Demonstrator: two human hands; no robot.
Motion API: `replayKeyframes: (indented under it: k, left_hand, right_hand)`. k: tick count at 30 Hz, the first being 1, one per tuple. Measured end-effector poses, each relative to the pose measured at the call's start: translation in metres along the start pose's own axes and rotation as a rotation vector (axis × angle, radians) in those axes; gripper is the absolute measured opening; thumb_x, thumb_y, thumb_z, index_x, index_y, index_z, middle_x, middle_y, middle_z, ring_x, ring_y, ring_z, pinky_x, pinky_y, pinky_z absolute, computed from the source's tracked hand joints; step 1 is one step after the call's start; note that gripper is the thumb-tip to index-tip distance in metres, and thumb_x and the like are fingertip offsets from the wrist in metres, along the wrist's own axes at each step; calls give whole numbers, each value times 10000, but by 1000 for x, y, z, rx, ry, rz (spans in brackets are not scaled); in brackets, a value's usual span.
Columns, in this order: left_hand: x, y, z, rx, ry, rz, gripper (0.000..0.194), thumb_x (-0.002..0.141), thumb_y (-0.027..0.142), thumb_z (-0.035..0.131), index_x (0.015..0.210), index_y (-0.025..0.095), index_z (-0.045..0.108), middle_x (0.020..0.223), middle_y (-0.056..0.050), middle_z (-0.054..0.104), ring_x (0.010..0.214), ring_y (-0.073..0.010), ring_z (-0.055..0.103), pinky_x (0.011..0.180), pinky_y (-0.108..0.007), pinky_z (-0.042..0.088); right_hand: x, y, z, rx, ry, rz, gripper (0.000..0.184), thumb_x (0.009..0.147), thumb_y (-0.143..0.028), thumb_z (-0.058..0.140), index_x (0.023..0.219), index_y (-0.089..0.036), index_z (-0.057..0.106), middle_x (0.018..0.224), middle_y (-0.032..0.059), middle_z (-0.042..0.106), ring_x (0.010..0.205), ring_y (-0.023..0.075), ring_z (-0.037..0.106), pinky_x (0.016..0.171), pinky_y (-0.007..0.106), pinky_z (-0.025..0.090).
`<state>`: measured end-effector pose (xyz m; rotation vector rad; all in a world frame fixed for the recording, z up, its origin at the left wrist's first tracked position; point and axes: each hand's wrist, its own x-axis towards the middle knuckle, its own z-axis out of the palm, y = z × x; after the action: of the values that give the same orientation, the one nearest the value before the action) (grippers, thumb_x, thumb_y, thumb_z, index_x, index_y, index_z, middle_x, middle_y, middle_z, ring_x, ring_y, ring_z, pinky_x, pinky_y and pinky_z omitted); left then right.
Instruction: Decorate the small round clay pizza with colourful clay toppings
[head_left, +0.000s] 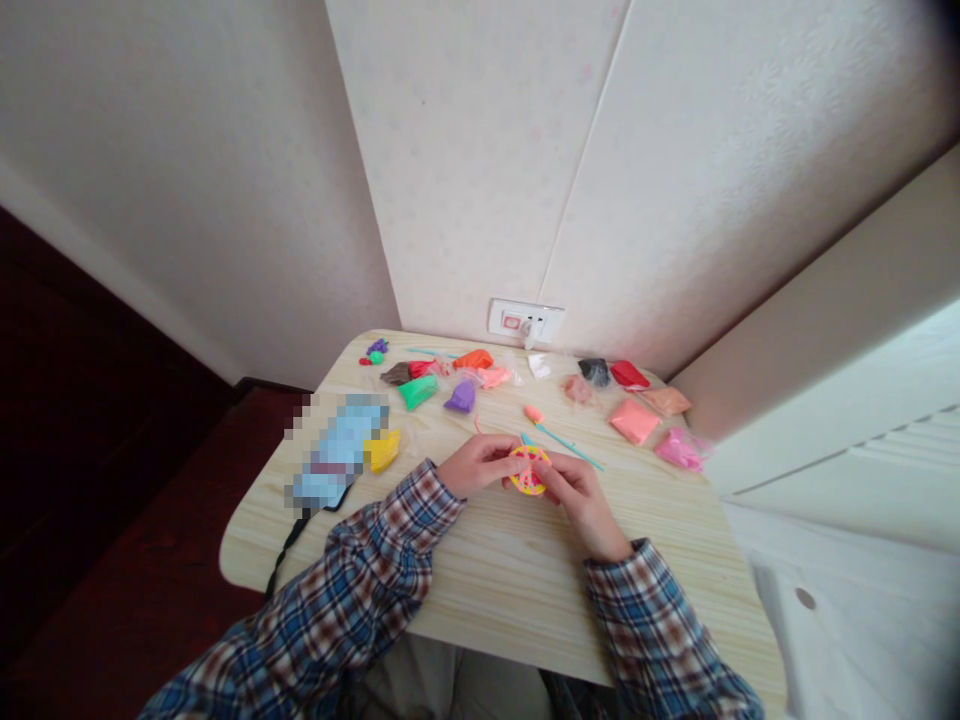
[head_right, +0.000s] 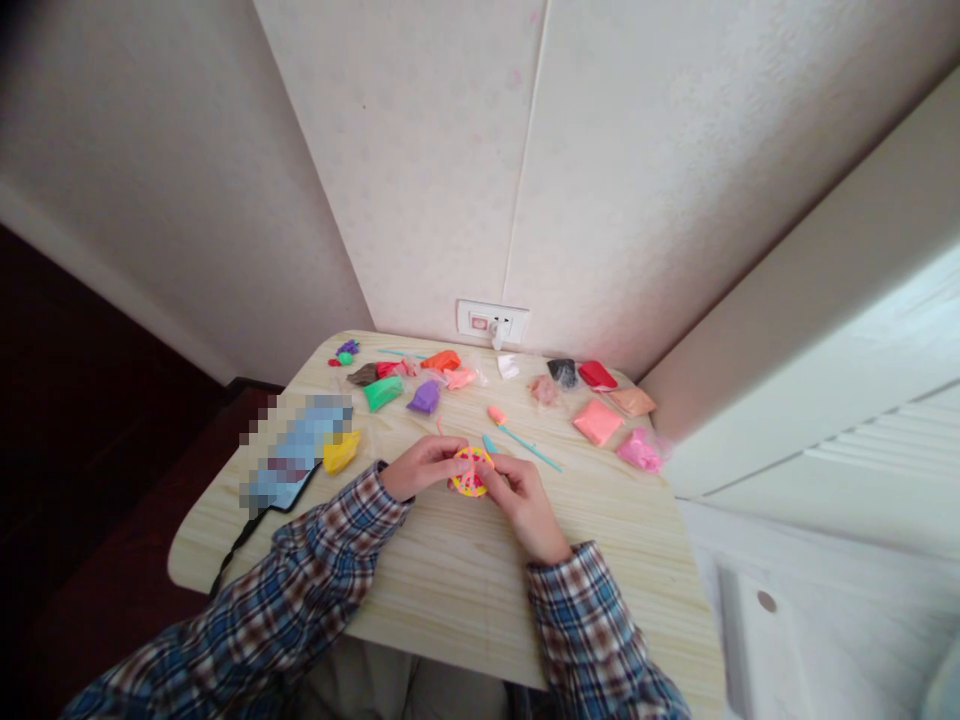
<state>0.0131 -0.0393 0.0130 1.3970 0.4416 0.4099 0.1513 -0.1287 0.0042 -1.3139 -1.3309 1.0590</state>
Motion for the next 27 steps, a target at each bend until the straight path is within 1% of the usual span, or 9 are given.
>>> replayKeyframes:
  k: [4,7,9,13,17,23,25,27]
  left_hand:
    - [0,1,1,-23,-14,-14,487,617,590,664,590,132,500,528,50,449,506,-64,397,468,-188,330]
    - [-1,2,1,-43,-18,-26,482,606,578,681,590,131,503,527,51,453,504,-63,402,473,-190,334]
    - [-1,2,1,-46,-31,-28,475,607,570,686,599,129,511,532,50,461,511,-66,414,481,-192,342]
    - [-1,-2,-1,-31,-43,-47,465,631,565,672,609,126,520,543,44,482,521,-72,438,500,-200,360]
    - [-1,-5,-2,-46,-70,-71,457,636,558,674,644,125,527,580,35,506,533,-76,456,505,-204,371]
    - [-1,-4,-1,-49,-56,-19,472,619,563,689,657,120,532,576,45,487,525,-65,433,485,-191,355]
    - [0,-4,-2,-32,-42,-15,485,626,585,673,682,118,552,591,38,504,528,-69,443,481,-192,358]
    - [0,-6,-4,0,-37,-29,523,637,633,631,677,115,569,574,31,517,509,-73,453,481,-199,363]
  right_hand:
    - [-1,1,1,10,9,-2,430,843,-504,468,722,-149,680,595,8,535,530,104,369,476,238,282]
    - [-1,3,1,2,-11,7,442,844,-513,460,733,-150,685,601,13,550,535,108,378,466,237,281]
    - [0,3,0,-2,-23,9,436,842,-514,467,740,-151,687,612,16,563,538,108,387,466,235,285]
    - [0,1,0,1,-7,-1,431,839,-513,470,742,-153,685,623,19,591,541,113,417,476,237,301]
    - [0,1,1,10,-35,-18,410,862,-476,457,759,-157,692,684,26,633,579,120,467,511,239,330]
    - [0,5,1,26,-21,-10,357,867,-450,467,849,-170,686,755,31,659,620,134,497,547,245,356]
    - [0,4,1,-2,-28,-28,345,874,-439,459,855,-176,681,765,29,655,624,136,499,572,252,370]
    - [-1,3,1,-58,-17,-80,350,893,-418,431,820,-179,677,766,28,645,643,139,506,623,263,386]
